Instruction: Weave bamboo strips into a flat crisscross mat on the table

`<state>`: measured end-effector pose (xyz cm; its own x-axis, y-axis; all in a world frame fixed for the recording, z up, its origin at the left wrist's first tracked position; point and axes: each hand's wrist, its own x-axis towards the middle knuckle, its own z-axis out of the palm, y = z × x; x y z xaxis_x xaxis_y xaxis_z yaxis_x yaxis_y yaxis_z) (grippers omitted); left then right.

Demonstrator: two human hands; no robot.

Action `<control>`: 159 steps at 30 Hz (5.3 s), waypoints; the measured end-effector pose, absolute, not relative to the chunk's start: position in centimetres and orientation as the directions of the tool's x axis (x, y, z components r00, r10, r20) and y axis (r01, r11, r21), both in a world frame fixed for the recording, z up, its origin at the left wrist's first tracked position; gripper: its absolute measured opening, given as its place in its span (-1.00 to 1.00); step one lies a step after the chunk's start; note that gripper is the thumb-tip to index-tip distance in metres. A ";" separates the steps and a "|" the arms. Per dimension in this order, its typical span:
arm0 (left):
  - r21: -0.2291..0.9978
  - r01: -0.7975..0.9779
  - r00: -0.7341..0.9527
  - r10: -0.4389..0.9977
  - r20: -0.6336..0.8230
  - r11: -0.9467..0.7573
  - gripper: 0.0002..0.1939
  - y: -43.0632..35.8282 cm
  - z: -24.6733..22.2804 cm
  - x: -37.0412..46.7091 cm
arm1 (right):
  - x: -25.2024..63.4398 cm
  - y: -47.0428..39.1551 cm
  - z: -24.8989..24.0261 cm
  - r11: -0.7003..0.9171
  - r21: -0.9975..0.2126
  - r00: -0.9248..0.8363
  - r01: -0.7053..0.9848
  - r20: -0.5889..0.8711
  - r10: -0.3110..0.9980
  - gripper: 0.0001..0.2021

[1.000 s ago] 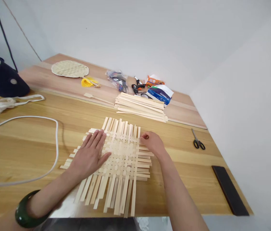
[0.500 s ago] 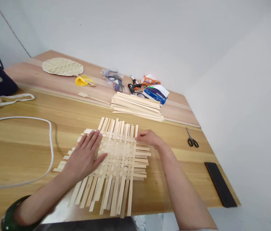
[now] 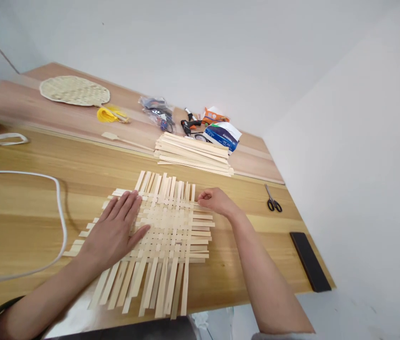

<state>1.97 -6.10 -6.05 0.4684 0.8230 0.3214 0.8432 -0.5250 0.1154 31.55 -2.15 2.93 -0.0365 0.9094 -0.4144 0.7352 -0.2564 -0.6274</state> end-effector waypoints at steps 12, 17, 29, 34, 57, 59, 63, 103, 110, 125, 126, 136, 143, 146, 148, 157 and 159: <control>0.135 0.845 0.465 0.835 0.293 -0.518 -0.16 -6.1 -5.8 2.0 | 30.3 -2.7 2.3 -0.052 -0.525 -0.131 0.849 -0.305 0.943 -0.91; 0.162 0.840 0.461 0.839 0.287 -0.517 -0.19 -6.1 -5.9 1.9 | 29.8 -2.6 2.3 0.188 -0.177 -0.227 0.966 -0.233 0.946 -0.86; 0.192 0.831 0.454 0.836 0.308 -0.522 -0.20 -6.1 -6.0 2.0 | 28.7 -2.7 2.5 -0.011 -0.186 -0.048 0.982 -0.309 0.950 -0.84; 0.174 0.837 0.457 0.837 0.300 -0.519 -0.20 -6.1 -6.0 2.0 | 29.3 -2.2 3.0 -0.120 -0.360 -0.035 0.925 -0.396 0.918 -0.88; 0.188 0.839 0.456 0.848 0.269 -0.511 -0.42 -4.6 -3.3 4.2 | 21.2 -8.2 -3.5 0.218 -0.161 -0.160 0.962 0.311 0.937 -0.68; 0.216 0.829 0.459 0.848 0.266 -0.516 -0.45 -4.2 -3.7 4.3 | 21.0 -8.0 -3.5 0.193 -0.185 -0.129 0.964 0.311 0.942 -0.67; 0.242 0.814 0.456 0.839 0.297 -0.528 -0.46 -4.0 -4.0 4.2 | 20.5 -7.2 -3.8 0.121 -0.187 -0.053 0.975 0.332 0.942 -0.68; 0.255 0.888 0.315 0.911 0.267 -0.383 -0.65 -3.3 -2.4 5.8 | 19.8 -5.7 -4.3 0.101 -0.301 0.062 0.948 0.485 0.872 -0.73; 0.185 0.810 0.481 0.811 0.334 -0.557 -0.36 -5.0 -3.9 3.8 | 21.4 -9.1 -3.7 0.036 -0.178 0.026 0.983 0.329 0.944 -0.43; 0.149 0.761 0.547 0.747 0.378 -0.632 -0.33 -6.7 -2.9 2.4 | 24.1 -11.4 -3.0 -0.012 -0.318 0.127 0.948 0.344 0.930 -0.39; 0.144 0.741 0.567 0.726 0.389 -0.656 -0.35 -7.3 -2.6 2.5 | 24.6 -11.6 -2.8 -0.023 -0.337 0.152 0.941 0.360 0.920 -0.40; 0.134 0.645 0.684 0.647 0.337 -0.752 -0.27 -11.1 -5.2 2.9 | 26.2 -13.3 -3.6 -0.052 -0.351 0.168 0.935 0.310 0.936 -0.44; 0.143 0.650 0.684 0.656 0.319 -0.747 -0.26 -11.2 -5.4 2.7 | 26.0 -11.2 -2.9 -0.043 -0.393 0.171 0.919 0.296 0.940 -0.50; 0.142 0.653 0.681 0.659 0.319 -0.744 -0.26 -11.2 -5.3 2.7 | 26.1 -9.1 -2.0 -0.121 -0.497 0.248 0.859 0.197 0.949 -0.53; 0.140 0.653 0.681 0.658 0.321 -0.744 -0.26 -11.3 -5.3 2.7 | 26.3 -7.4 -1.2 -0.238 -0.603 0.333 0.762 0.049 0.942 -0.54; 0.162 0.619 0.687 0.630 0.362 -0.768 -0.26 -11.5 -4.8 2.3 | 27.9 -2.1 1.6 -0.389 -0.733 0.207 0.557 -0.331 0.921 -0.81; 0.171 0.603 0.691 0.618 0.375 -0.779 -0.27 -11.4 -4.7 2.2 | 28.3 -1.9 2.2 -0.400 -0.747 0.153 0.531 -0.379 0.913 -0.78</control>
